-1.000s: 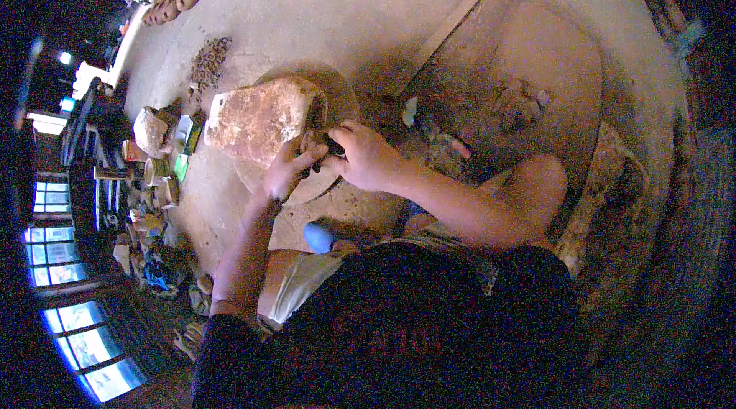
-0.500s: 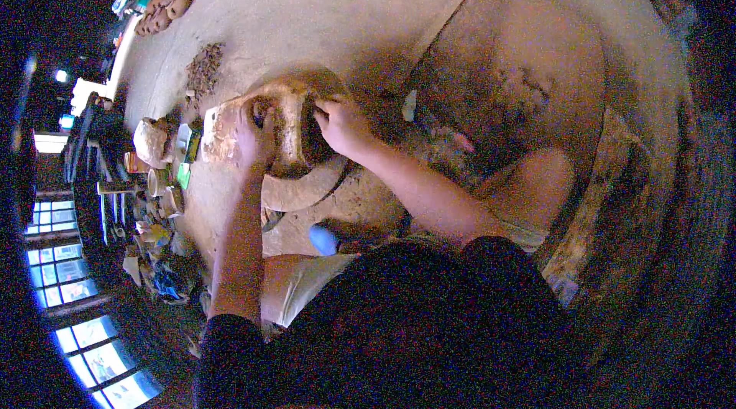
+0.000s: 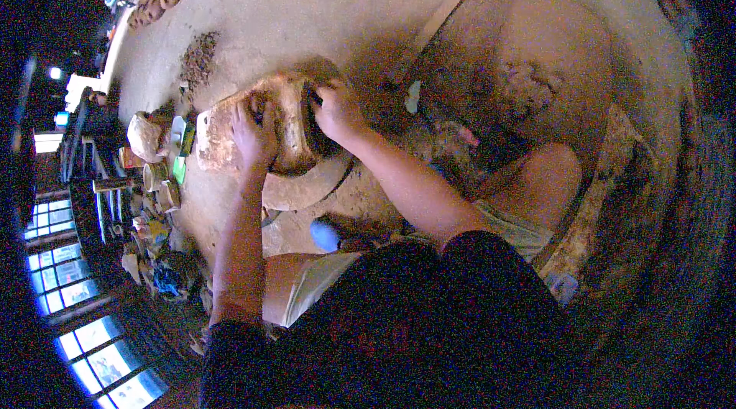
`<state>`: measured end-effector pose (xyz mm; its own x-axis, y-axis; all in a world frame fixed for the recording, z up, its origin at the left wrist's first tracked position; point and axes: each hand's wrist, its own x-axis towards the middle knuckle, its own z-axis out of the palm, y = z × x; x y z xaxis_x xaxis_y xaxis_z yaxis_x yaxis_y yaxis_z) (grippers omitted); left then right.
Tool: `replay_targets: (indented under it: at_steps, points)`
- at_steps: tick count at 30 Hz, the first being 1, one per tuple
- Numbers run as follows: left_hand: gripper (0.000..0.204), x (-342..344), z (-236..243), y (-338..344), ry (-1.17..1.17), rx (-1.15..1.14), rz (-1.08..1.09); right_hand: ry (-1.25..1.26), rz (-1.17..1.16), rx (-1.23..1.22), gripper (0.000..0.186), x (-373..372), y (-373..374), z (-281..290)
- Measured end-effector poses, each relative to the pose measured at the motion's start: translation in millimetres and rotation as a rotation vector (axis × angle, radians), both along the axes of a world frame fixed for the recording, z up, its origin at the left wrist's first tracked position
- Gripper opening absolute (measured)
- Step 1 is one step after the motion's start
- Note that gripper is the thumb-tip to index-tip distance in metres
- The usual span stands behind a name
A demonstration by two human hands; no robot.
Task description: The person shapes a piece of clay on a wheel by hand and with a rib tool, smoothing the surface and trimming the bottom edge.
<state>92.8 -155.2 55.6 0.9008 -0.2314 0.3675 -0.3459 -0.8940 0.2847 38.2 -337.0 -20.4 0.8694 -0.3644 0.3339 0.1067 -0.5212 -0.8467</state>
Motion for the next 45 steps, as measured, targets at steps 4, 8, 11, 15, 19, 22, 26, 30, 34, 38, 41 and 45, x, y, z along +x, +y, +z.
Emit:
replay_targets:
  at_steps: [4,8,11,15,19,22,26,30,34,38,41,45]
  points:
    - [0.05,2.4,2.6,-10.6,0.018,0.033,0.005,0.058,-0.091,-0.144,0.024,7.8,-1.4,-14.5]
    - [0.048,3.9,-3.6,-2.9,-0.016,0.049,0.06,0.191,-0.03,0.317,0.026,10.0,2.4,0.9]
    - [0.046,1.9,-1.1,-2.2,-0.035,0.015,0.018,0.227,-0.076,0.247,0.032,2.3,3.7,8.1]
    - [0.044,-0.8,4.8,-11.9,-0.01,0.02,0.024,0.191,-0.097,0.013,0.034,-4.7,6.6,1.5]
    - [0.041,-0.4,5.7,-5.3,-0.012,0.049,0.062,0.317,-0.077,0.353,0.031,2.1,4.0,6.3]
    - [0.043,-2.1,3.9,-5.2,-0.008,0.047,0.063,0.442,-0.078,0.369,0.031,-3.9,13.3,-7.7]
    - [0.049,1.8,1.1,-12.1,-0.005,0.032,0.045,0.276,-0.154,0.18,0.031,-4.2,17.5,-26.5]
    - [0.052,5.8,-4.7,-2.3,-0.016,0.051,0.044,0.442,-0.116,0.259,0.031,-12.0,14.4,-16.9]
    - [0.053,4.4,-4.7,-5.2,-0.011,0.044,0.03,0.323,-0.032,0.232,0.032,-28.1,9.2,0.5]
    - [0.049,2.1,-1.3,8.8,-0.018,0.022,-0.031,0.358,0.184,-0.142,0.03,-30.0,-19.0,45.6]
    - [0.047,-1.0,0.3,2.4,0.014,0.037,0.011,0.461,0.401,-0.438,0.03,-16.4,-29.2,43.5]
    - [0.049,-6.7,6.7,7.1,0.022,0.058,0.055,0.283,0.271,-0.165,0.032,-30.3,-3.1,37.8]
